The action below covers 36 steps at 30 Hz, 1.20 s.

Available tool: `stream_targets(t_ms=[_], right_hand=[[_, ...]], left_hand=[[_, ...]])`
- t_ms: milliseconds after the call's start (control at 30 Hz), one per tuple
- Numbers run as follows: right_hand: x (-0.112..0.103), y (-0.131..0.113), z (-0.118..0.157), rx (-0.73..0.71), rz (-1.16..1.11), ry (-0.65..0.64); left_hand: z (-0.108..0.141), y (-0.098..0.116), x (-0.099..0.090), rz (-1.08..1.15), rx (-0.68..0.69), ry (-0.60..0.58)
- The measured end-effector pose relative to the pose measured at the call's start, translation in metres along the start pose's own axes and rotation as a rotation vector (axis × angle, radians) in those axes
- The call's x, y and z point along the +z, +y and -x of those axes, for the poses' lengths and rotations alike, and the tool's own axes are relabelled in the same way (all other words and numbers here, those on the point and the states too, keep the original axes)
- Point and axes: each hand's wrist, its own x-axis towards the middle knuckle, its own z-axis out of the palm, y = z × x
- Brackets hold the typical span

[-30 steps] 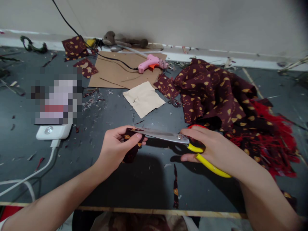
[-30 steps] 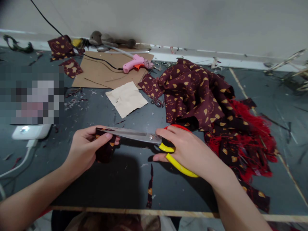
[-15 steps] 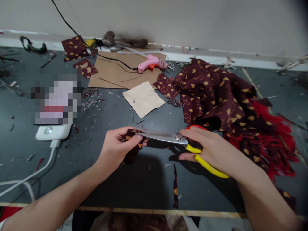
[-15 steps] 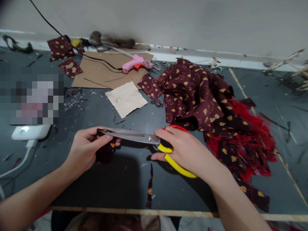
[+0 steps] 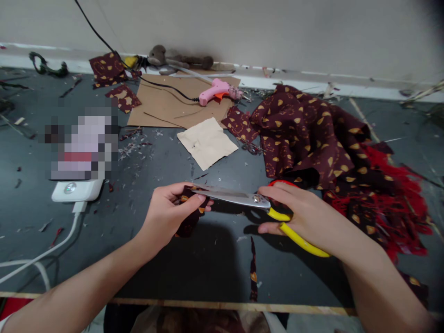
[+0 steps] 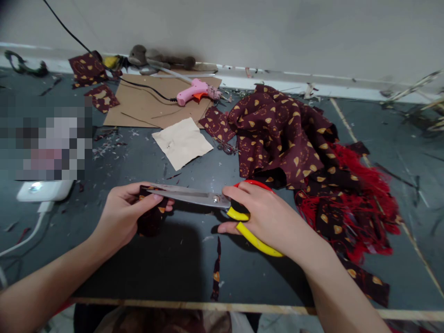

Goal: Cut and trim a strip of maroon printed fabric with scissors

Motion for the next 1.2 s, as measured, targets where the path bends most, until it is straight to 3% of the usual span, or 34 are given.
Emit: stream_targets(t_ms=[467,1033,1200], right_hand=[[0.0019,-0.0007,-0.0004,0.007,0.007,-0.025],[0.0035,-0.0007,-0.0003,-0.01,0.037,0.039],[0.0065,0.0068,-0.0035,0.142,0.055,0.135]], left_hand=[[-0.0003,-0.0008,-0.0001,-0.069,-0.016,-0.053],[0.0004,-0.0027,-0.0004,-0.089,-0.025,-0.034],[-0.0014,-0.0032,0.0007,-0.025,-0.037,-0.101]])
